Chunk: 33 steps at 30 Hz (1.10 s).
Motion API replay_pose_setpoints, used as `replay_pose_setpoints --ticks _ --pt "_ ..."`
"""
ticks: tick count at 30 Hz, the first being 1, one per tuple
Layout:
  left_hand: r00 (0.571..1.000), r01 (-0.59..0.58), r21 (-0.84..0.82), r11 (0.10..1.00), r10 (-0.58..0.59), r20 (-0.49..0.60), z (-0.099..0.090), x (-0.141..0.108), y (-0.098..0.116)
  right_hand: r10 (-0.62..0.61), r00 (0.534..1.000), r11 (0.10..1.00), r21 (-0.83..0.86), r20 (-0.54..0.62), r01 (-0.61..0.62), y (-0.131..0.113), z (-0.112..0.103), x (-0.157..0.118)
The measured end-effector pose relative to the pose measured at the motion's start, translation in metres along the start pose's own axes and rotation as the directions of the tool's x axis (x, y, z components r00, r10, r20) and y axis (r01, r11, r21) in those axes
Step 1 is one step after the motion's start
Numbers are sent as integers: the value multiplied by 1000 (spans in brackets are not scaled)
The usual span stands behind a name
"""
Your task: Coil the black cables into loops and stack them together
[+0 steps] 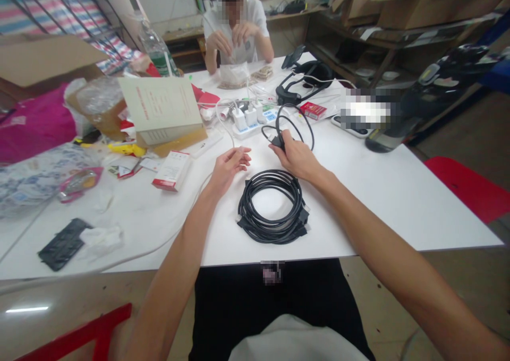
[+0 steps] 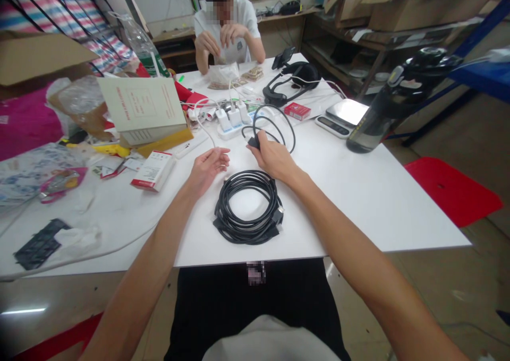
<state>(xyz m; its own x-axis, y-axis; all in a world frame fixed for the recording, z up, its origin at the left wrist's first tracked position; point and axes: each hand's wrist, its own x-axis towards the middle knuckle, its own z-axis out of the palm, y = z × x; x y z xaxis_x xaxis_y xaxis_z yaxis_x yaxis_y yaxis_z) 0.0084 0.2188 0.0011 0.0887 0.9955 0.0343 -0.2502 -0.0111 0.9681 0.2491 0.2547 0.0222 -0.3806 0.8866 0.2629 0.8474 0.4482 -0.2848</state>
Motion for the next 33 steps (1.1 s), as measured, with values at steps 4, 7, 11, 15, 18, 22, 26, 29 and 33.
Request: replay_pose_setpoints --ticks 4,7,11,15,18,22,26,29,33 --pt "996 32 -26 999 -29 82 2 -2 -1 -180 983 984 6 33 180 -13 3 -7" --pt "995 33 -39 999 -30 94 4 -3 -1 -263 964 965 22 48 262 -14 2 -9" --pt "995 43 -51 998 -38 89 3 0 -3 -313 949 949 49 50 310 -11 0 -9" --pt "995 65 -64 996 -59 85 1 2 -4 -347 937 934 112 48 340 -15 0 -12" --pt "993 73 -45 996 -68 100 2 2 -4 -388 920 913 160 57 375 -21 2 -15" --pt "991 66 -24 998 -63 121 2 1 -3 -422 906 898 159 41 411 -24 5 -16" --pt "986 58 -6 998 -56 157 3 0 -1 -418 908 895 172 -1 412 -22 7 -15" --pt "981 78 0 997 -77 180 2 -1 1 -412 911 893 191 -16 408 -21 10 -14" --pt "972 134 -19 991 -128 195 0 -2 0 -392 920 896 214 -26 388 -21 13 -12"
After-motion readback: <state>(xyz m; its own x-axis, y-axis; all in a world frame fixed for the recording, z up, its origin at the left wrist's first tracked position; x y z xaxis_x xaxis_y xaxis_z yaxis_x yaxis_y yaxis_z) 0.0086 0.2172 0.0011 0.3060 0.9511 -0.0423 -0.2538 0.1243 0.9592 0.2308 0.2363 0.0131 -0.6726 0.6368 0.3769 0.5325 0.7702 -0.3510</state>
